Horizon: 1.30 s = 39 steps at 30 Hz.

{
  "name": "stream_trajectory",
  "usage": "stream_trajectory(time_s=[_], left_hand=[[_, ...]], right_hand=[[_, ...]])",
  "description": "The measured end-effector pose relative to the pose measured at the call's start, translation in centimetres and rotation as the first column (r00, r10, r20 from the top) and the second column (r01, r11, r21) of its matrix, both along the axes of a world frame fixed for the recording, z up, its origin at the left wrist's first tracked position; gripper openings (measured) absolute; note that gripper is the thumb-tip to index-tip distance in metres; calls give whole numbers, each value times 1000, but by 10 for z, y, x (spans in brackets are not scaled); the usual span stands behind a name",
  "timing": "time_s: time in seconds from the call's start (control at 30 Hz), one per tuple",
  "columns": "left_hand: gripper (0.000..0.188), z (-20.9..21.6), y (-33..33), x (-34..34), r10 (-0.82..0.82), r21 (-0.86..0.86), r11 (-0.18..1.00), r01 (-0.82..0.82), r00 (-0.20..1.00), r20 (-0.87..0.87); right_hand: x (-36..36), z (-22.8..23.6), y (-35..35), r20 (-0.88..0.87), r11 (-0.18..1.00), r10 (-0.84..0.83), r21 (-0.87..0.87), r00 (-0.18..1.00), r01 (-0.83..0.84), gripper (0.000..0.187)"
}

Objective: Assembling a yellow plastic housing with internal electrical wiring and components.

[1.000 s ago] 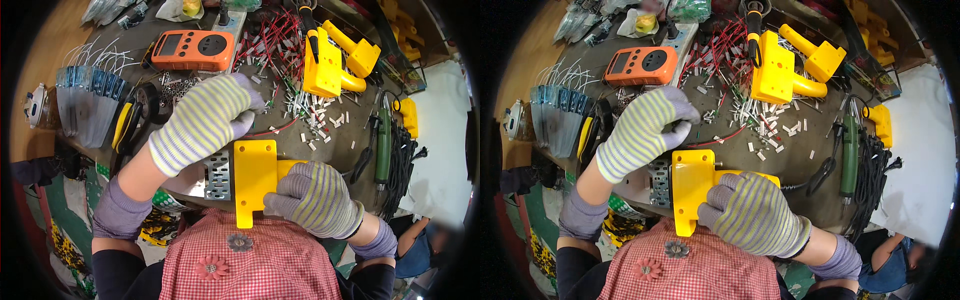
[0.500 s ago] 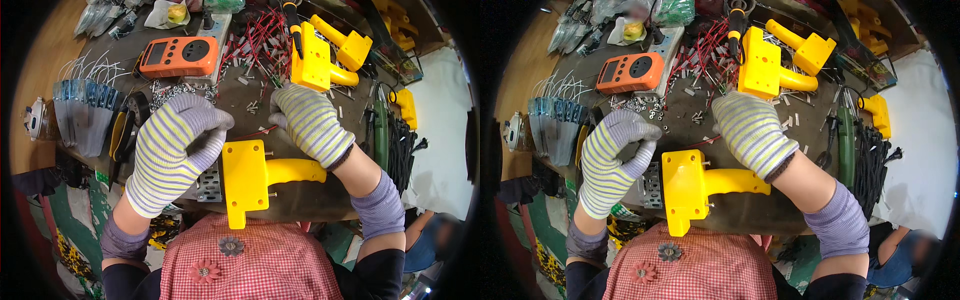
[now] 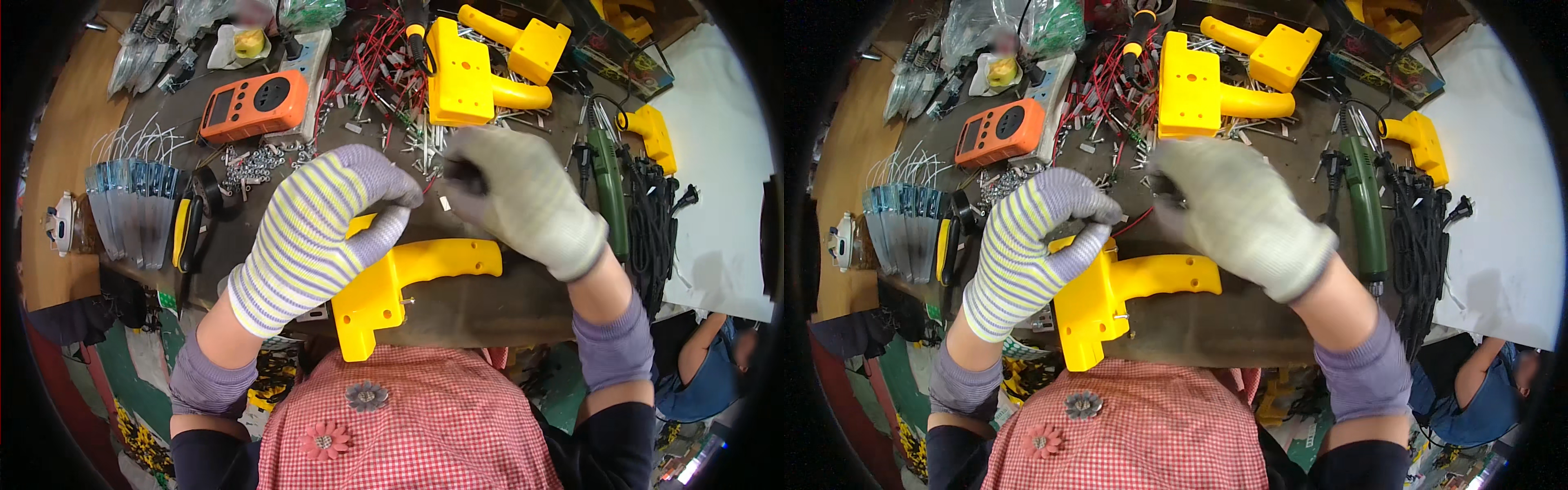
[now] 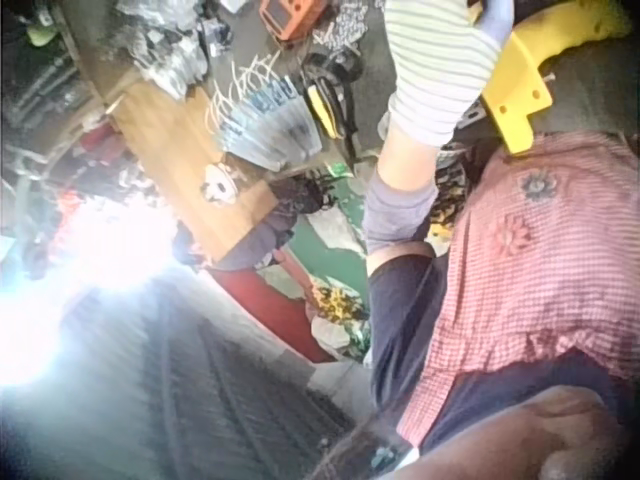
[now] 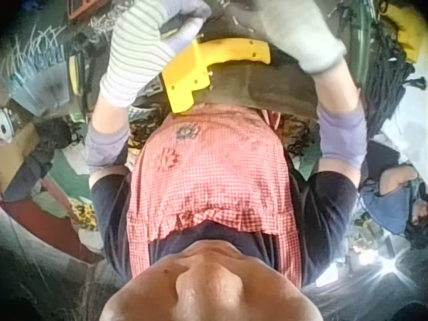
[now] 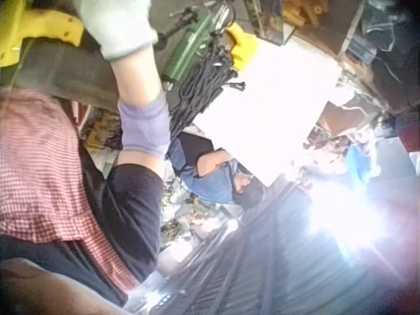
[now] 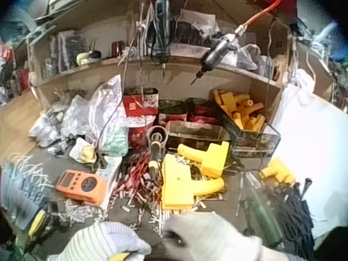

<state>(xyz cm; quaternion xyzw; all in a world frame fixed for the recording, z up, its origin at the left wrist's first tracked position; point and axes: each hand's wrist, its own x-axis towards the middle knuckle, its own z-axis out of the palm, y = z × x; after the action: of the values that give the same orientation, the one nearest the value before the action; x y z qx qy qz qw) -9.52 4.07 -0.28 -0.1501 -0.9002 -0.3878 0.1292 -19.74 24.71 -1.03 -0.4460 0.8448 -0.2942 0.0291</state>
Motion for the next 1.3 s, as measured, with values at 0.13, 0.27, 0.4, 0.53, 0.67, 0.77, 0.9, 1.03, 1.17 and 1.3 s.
stream_trajectory(time_s=[0.13,0.27,0.4,0.53,0.67,0.77,0.9,1.03,1.17,1.3], left_hand=[[11,1,3,-4,-66,78,995,58,992,104],[12,-3,28,-19,-265,83,963,256,957,117],[17,-14,43,-27,-358,86,933,350,924,132],[18,-15,45,-23,-342,92,939,332,928,148],[20,-16,38,-18,-341,35,940,339,933,116],[28,-11,35,-4,-341,-84,932,353,932,124],[42,-11,38,7,-359,-187,915,356,933,22],[46,-15,46,9,-339,-279,902,330,941,18],[49,-20,48,12,-219,-213,950,226,974,58],[46,-15,63,16,-198,-365,906,213,977,81]], right_hand=[[47,17,57,256,943,-206,-205,945,261,20],[65,-6,59,-50,975,-41,-219,998,29,21],[68,-18,57,-286,980,-16,-194,958,-42,22],[70,-16,59,-432,990,29,-109,902,-85,23],[70,-16,73,-443,998,15,-52,897,-42,26],[57,-2,100,-376,873,-474,-84,796,481,40],[20,-24,155,-578,636,-585,108,569,764,58],[9,-29,162,-433,558,-665,253,609,790,65],[25,-15,176,469,620,-573,-289,672,730,66],[62,14,121,540,111,474,-820,696,561,74]])
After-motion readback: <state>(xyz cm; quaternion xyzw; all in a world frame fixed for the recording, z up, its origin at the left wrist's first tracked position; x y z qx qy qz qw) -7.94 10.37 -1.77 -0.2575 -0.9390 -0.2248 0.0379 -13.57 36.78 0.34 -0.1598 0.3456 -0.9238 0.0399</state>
